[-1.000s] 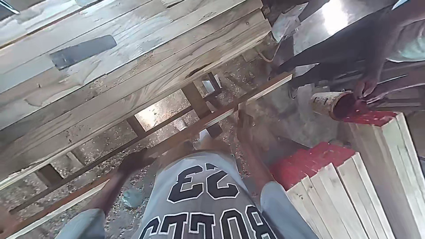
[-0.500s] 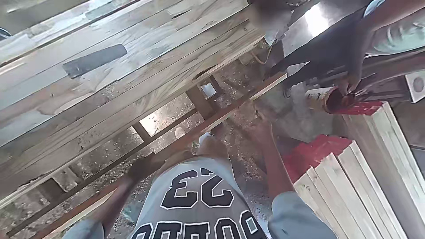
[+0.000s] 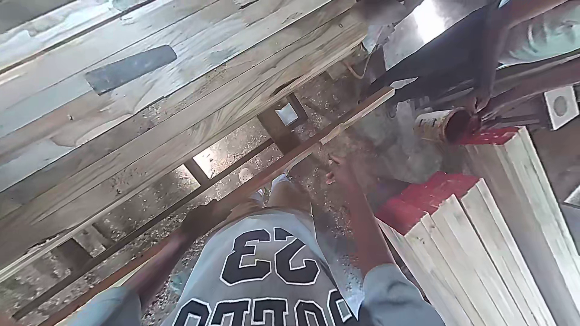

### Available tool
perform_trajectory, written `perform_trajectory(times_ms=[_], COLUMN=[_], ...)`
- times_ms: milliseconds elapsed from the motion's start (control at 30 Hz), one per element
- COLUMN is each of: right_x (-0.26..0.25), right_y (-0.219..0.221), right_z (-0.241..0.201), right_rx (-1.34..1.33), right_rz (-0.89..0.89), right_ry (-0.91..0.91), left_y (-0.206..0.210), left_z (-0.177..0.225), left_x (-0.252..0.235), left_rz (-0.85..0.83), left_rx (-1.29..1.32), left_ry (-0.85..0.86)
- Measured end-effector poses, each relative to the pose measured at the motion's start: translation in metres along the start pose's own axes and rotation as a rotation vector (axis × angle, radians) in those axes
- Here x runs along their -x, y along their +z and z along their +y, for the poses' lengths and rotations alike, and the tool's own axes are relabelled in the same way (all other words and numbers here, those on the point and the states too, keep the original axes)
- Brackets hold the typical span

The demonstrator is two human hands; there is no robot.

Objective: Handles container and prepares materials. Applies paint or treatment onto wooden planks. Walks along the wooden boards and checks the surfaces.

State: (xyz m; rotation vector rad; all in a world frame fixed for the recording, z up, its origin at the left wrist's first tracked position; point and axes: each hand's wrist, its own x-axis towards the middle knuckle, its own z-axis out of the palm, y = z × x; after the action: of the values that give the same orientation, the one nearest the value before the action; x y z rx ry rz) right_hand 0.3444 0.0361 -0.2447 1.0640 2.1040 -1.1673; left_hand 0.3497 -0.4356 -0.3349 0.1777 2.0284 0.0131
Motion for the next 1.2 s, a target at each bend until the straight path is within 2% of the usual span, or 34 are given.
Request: perform_trajectory(times_ms=[100, 167, 300, 367, 433, 533, 633, 767, 933, 1000, 1100, 1133, 1200], right_x=[-0.009, -0.030, -0.047, -0.031, -0.018, -0.012, -0.036, -0.032, 0.012, 0.021, 0.020, 0.024, 0.026], right_y=[0.004, 0.016, 0.034, 0.032, 0.021, -0.021, -0.041, -0.006, 0.051, 0.049, 0.023, 0.015, 0.002], right_z=[-0.003, -0.003, 0.040, 0.058, 0.062, 0.005, -0.039, -0.062, -0.054, -0.049, -0.034, -0.027, -0.012], right_rx=[0.214, 0.317, 0.627, 0.645, 0.575, 0.489, 0.482, 0.494, 0.652, 0.655, 0.455, 0.319, 0.019], right_rz=[0.208, 0.322, 0.243, 0.245, 0.314, 0.321, 0.234, 0.114, -0.021, -0.073, -0.106, -0.081, -0.016], right_ry=[-0.184, -0.236, -0.135, -0.074, -0.092, -0.063, 0.020, 0.163, 0.135, 0.117, 0.152, 0.175, 0.160], left_y=[0.005, 0.008, 0.007, 0.009, 0.018, 0.033, 0.035, 0.041, 0.045, 0.047, 0.045, 0.037, 0.016], left_z=[0.005, 0.009, 0.011, 0.013, 0.014, 0.018, 0.022, 0.022, 0.019, 0.015, 0.019, 0.031, 0.069], left_x=[0.005, 0.009, 0.012, 0.014, 0.015, 0.013, 0.012, 0.012, 0.011, 0.014, 0.023, 0.033, 0.047], left_rz=[0.023, 0.056, 0.060, 0.081, 0.130, 0.200, 0.159, 0.166, 0.197, 0.278, 0.509, 0.519, 0.287], left_rx=[-0.017, -0.025, 0.010, 0.026, 0.026, 0.019, 0.032, 0.027, 0.050, 0.088, 0.300, 0.333, 0.341], left_ry=[-0.040, -0.060, -0.074, -0.081, -0.090, -0.107, -0.117, -0.121, -0.092, -0.005, 0.383, 0.498, 0.600])
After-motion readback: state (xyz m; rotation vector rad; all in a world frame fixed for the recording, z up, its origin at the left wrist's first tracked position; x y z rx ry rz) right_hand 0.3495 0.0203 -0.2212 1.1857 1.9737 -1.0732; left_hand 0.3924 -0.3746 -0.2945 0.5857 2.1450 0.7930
